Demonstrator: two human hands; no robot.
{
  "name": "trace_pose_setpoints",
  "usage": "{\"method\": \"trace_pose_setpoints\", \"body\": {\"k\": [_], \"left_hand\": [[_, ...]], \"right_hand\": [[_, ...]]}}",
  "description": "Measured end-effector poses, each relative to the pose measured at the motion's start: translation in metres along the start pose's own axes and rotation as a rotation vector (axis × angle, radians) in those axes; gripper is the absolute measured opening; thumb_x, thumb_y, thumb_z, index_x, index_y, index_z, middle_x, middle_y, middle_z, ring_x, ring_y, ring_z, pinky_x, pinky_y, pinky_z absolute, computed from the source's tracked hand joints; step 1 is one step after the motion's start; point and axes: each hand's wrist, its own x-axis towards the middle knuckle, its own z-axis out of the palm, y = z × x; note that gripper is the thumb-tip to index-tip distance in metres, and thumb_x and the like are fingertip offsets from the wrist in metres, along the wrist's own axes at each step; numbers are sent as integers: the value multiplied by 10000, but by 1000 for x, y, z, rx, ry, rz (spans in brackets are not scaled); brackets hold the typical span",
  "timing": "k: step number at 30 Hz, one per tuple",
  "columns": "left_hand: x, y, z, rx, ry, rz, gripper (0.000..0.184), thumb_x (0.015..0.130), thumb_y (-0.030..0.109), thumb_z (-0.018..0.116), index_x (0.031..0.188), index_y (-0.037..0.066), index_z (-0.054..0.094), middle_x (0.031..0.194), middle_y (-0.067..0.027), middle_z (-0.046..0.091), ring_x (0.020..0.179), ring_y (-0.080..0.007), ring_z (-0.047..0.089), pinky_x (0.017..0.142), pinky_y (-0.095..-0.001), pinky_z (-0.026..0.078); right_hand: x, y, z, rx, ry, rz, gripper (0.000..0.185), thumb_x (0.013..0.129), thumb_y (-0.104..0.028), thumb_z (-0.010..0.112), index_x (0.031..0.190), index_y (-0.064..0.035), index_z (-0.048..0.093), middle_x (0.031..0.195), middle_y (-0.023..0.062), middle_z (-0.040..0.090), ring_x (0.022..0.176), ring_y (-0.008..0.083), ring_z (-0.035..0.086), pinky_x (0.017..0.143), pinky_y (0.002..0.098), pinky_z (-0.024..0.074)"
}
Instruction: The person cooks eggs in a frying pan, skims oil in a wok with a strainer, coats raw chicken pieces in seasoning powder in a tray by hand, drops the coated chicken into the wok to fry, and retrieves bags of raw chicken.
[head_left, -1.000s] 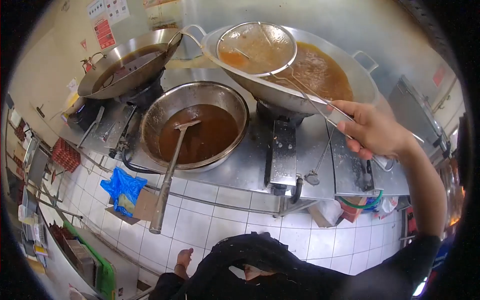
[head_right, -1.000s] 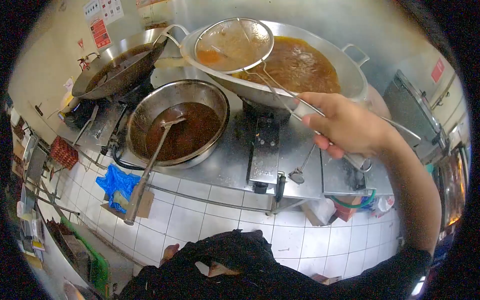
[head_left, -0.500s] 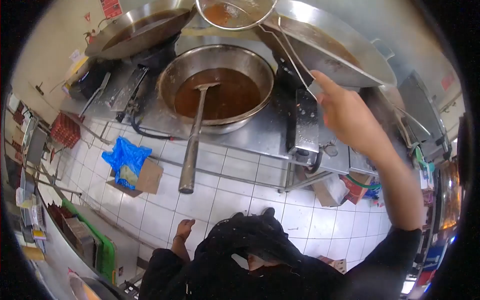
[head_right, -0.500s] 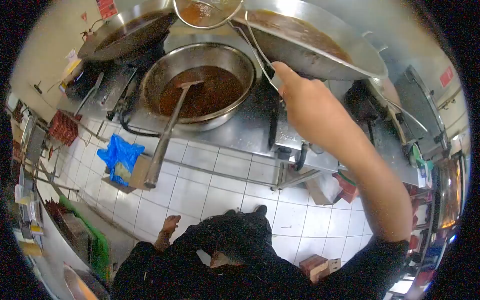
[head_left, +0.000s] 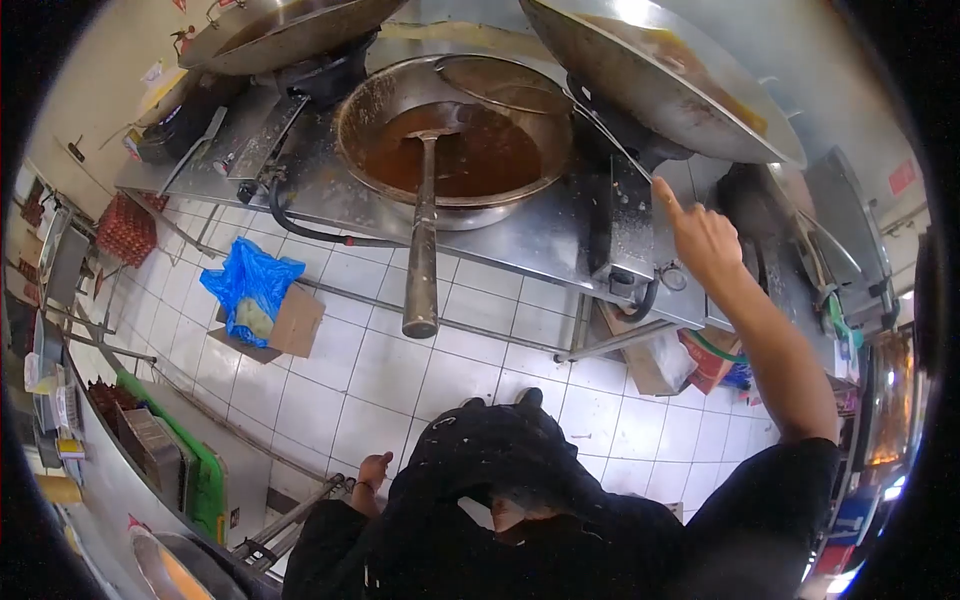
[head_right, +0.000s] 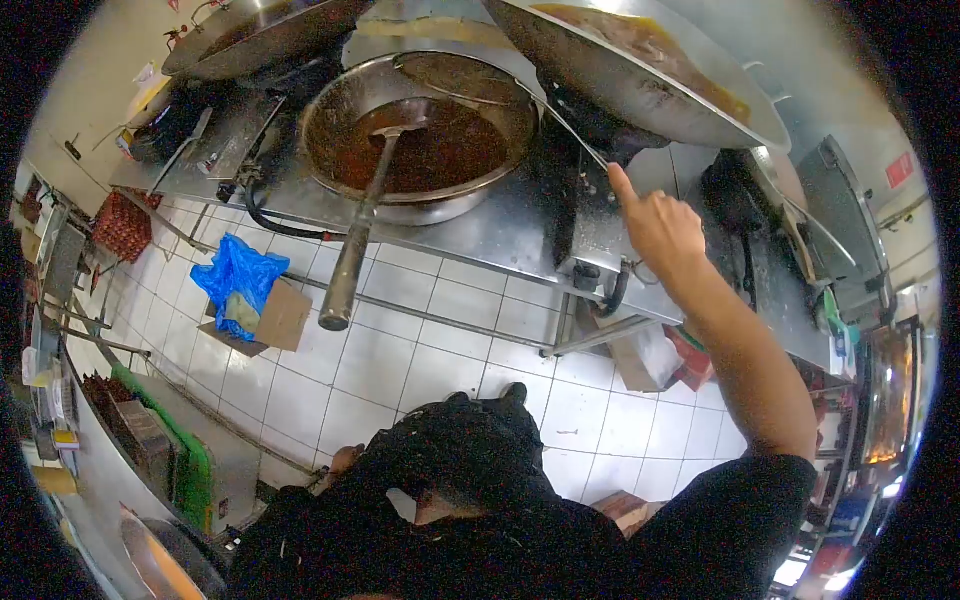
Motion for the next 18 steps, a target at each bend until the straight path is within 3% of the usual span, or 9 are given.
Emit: {"method": "trace_pose_setpoints", "body": {"k": [2, 4, 5, 8, 11, 14, 18], "left_hand": [[18, -11, 1, 6, 0, 170, 431, 740, 416, 554, 707, -14, 577, 676, -112, 564, 574, -201, 515, 563, -336, 421], [18, 9, 4, -229, 117, 5, 414, 734, 397, 571, 743, -17, 583, 676, -100, 562, 574, -187, 515, 551, -325, 419], [15, 30, -1, -301, 62, -102, 420, 716, 385, 601, 816, -23, 584, 683, -81, 561, 572, -163, 505, 538, -297, 414], [16, 59, -6, -353, 60, -102, 496, 703, 399, 622, 918, -44, 564, 717, -85, 569, 573, -139, 493, 539, -262, 413], [35, 68, 0, -372, 73, -89, 523, 701, 411, 624, 943, -47, 553, 749, -88, 568, 593, -139, 497, 545, -262, 416], [43, 82, 4, -352, 62, -86, 543, 709, 405, 619, 980, -57, 534, 792, -98, 569, 617, -145, 506, 554, -265, 421], [43, 96, 21, -323, 105, -74, 468, 729, 398, 590, 920, -27, 542, 763, -73, 548, 611, -166, 511, 550, -286, 423]], "right_hand": [[-1, 5, 1, 28, 59, -12, 577, 790, -69, 423, 1306, -252, 242, 751, 168, 579, 612, 315, 596, 536, 410, 483], [-9, 10, -8, 96, 128, -25, 565, 793, -77, 427, 1297, -268, 255, 722, 181, 570, 605, 331, 587, 530, 423, 472], [-14, 14, -16, 126, 161, -36, 560, 795, -82, 430, 1293, -276, 262, 707, 187, 566, 602, 338, 582, 527, 430, 466], [-24, 17, -43, 334, 376, -38, 492, 810, -87, 417, 1257, -273, 330, 690, 195, 565, 608, 354, 570, 536, 448, 452], [-21, 38, -87, 483, 436, 60, 410, 831, -111, 398, 1216, -249, 393, 740, 203, 579, 666, 368, 568, 593, 458, 449], [1, 89, -100, 435, 505, 141, 379, 837, -136, 394, 1209, -208, 407, 882, 211, 574, 829, 389, 543, 711, 464, 428], [27, 171, -84, 165, 411, 179, 354, 819, -68, 365, 1150, -164, 450, 962, 195, 559, 881, 371, 531, 751, 445, 419]]}}
